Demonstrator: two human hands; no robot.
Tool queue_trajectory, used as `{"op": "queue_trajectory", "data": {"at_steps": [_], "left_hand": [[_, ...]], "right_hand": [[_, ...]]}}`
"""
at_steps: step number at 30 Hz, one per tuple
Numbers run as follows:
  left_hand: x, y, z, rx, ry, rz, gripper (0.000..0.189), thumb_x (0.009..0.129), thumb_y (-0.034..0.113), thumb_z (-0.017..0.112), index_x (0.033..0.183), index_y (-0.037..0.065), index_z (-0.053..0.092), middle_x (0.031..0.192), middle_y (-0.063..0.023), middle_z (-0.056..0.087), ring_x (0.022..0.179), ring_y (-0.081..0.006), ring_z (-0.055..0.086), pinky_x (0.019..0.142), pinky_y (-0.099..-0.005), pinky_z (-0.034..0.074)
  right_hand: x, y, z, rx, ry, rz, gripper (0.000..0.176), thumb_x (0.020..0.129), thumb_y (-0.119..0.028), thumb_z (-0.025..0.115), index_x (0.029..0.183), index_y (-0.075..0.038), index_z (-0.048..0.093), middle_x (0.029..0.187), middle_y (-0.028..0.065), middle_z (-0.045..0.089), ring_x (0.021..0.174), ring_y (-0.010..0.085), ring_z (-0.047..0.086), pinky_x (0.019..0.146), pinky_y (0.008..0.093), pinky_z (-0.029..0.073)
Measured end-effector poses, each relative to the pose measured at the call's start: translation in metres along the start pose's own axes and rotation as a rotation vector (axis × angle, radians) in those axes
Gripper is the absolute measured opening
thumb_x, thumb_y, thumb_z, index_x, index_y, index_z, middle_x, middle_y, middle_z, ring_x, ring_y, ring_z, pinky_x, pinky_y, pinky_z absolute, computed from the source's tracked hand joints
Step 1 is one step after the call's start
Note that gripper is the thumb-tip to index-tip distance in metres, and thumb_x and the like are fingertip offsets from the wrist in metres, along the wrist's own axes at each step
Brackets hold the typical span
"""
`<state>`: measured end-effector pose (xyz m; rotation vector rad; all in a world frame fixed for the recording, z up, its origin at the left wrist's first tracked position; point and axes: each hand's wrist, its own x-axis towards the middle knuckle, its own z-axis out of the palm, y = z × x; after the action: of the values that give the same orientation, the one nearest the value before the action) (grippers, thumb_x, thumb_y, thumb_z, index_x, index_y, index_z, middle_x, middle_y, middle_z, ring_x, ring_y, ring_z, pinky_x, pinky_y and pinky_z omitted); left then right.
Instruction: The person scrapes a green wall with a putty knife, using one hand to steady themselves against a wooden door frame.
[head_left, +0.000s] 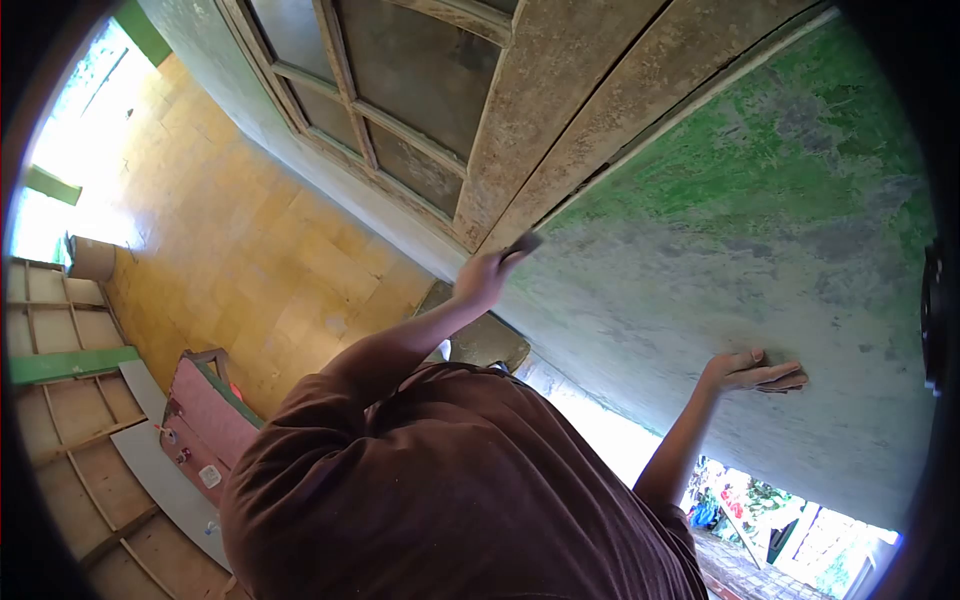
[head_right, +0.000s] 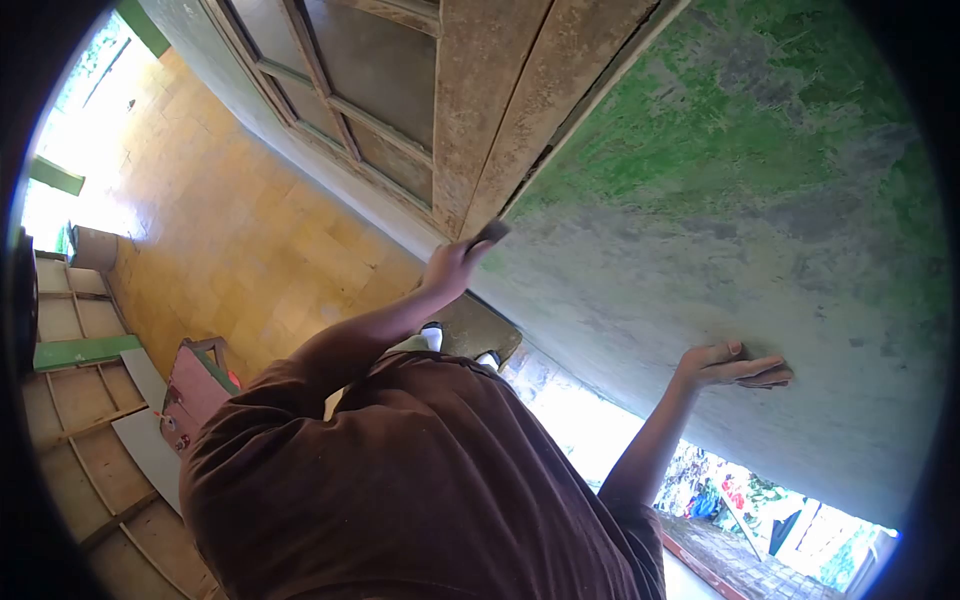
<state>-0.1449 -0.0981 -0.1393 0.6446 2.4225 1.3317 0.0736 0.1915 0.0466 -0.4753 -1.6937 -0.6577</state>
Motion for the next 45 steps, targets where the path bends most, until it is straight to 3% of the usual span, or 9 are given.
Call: {"op": "queue_trajectory", "data": {"at_steps": [7, 9, 14, 21, 24, 29, 33, 36, 45], "left_hand": [[-0.004, 0.043, -0.005, -0.343, -0.252, 0.006, 0.051, 0.094, 0.048, 0.048, 0.08, 0.001, 0.064, 0.055, -0.0077, 0.055, 0.054, -0.0173, 0.059, 0.051, -0.034, 0.044], [-0.014, 0.058, -0.017, -0.864, -0.581, -0.372, 0.052, 0.095, 0.049, 0.045, 0.088, 0.001, 0.063, 0.062, -0.0076, 0.061, 0.056, -0.0164, 0.06, 0.055, -0.0294, 0.048], [-0.035, 0.088, -0.033, -1.083, -0.754, -0.52, 0.048, 0.097, 0.045, 0.044, 0.111, 0.002, 0.06, 0.092, -0.0074, 0.067, 0.08, -0.0167, 0.065, 0.069, -0.0292, 0.05], [-0.043, 0.091, -0.047, -1.158, -0.791, -0.411, 0.048, 0.097, 0.047, 0.043, 0.107, 0.003, 0.059, 0.091, -0.006, 0.062, 0.083, -0.0144, 0.061, 0.072, -0.0293, 0.049], [-0.038, 0.075, -0.046, -0.978, -0.66, -0.241, 0.055, 0.098, 0.05, 0.037, 0.105, 0.001, 0.063, 0.09, -0.009, 0.066, 0.085, -0.0129, 0.059, 0.074, -0.0232, 0.043], [-0.03, 0.076, -0.069, -0.874, -0.49, -0.193, 0.051, 0.099, 0.044, 0.037, 0.109, 0.001, 0.062, 0.105, -0.01, 0.066, 0.099, -0.0181, 0.058, 0.084, -0.0303, 0.042], [-0.017, 0.075, -0.089, -0.721, -0.291, -0.002, 0.045, 0.098, 0.034, 0.044, 0.123, -0.002, 0.053, 0.126, -0.0165, 0.055, 0.119, -0.0253, 0.049, 0.101, -0.0375, 0.035], [-0.007, 0.079, -0.101, -0.583, -0.146, 0.276, 0.054, 0.095, 0.021, 0.049, 0.142, 0.001, 0.031, 0.153, -0.0195, 0.017, 0.142, -0.0285, 0.017, 0.112, -0.0411, 0.018], [0.01, 0.1, -0.112, -0.364, -0.051, 0.468, 0.066, 0.092, 0.027, 0.056, 0.144, 0.0, 0.026, 0.152, -0.0267, 0.008, 0.141, -0.0338, 0.014, 0.112, -0.0382, 0.019]], "right_hand": [[0.005, -0.03, -0.027, 0.171, -0.176, 0.107, 0.056, 0.095, -0.026, 0.051, 0.14, 0.0, 0.032, 0.15, 0.0223, 0.019, 0.14, 0.0404, 0.013, 0.109, 0.0556, 0.02], [-0.015, -0.061, -0.044, 0.468, -0.389, -0.037, 0.051, 0.089, -0.017, 0.058, 0.135, -0.002, 0.04, 0.146, 0.0192, 0.031, 0.138, 0.0394, 0.022, 0.11, 0.0539, 0.021], [-0.033, -0.169, -0.09, 0.964, -1.116, -0.24, 0.051, 0.069, -0.012, 0.068, 0.119, -0.019, 0.059, 0.133, 0.0124, 0.045, 0.132, 0.0351, 0.036, 0.11, 0.0586, 0.019], [0.015, -0.185, -0.083, 1.152, -0.982, -0.238, 0.044, 0.071, -0.014, 0.069, 0.112, -0.007, 0.054, 0.116, 0.0121, 0.054, 0.121, 0.035, 0.048, 0.109, 0.0555, 0.024], [0.044, -0.18, -0.073, 1.622, -0.784, 0.098, 0.037, 0.071, -0.004, 0.064, 0.105, -0.002, 0.049, 0.096, 0.0163, 0.058, 0.087, 0.0337, 0.059, 0.089, 0.052, 0.045], [0.125, -0.167, -0.065, 1.892, -0.418, 0.303, 0.028, 0.076, 0.0, 0.061, 0.096, -0.008, 0.043, 0.078, 0.0076, 0.049, 0.072, 0.0208, 0.053, 0.078, 0.0435, 0.048], [0.183, -0.147, -0.065, 1.972, -0.207, 0.236, 0.025, 0.082, -0.005, 0.064, 0.091, -0.011, 0.041, 0.066, 0.0016, 0.043, 0.055, 0.0149, 0.041, 0.055, 0.034, 0.039], [0.216, -0.14, -0.064, 1.929, -0.092, 0.07, 0.013, 0.092, -0.017, 0.052, 0.088, -0.012, 0.041, 0.062, -0.0006, 0.037, 0.052, 0.0116, 0.032, 0.052, 0.0298, 0.03], [0.247, -0.137, -0.013, 1.822, 0.121, 0.102, 0.019, 0.098, -0.025, 0.043, 0.083, -0.015, 0.037, 0.056, -0.0014, 0.035, 0.05, 0.0081, 0.034, 0.047, 0.0273, 0.03]]}}
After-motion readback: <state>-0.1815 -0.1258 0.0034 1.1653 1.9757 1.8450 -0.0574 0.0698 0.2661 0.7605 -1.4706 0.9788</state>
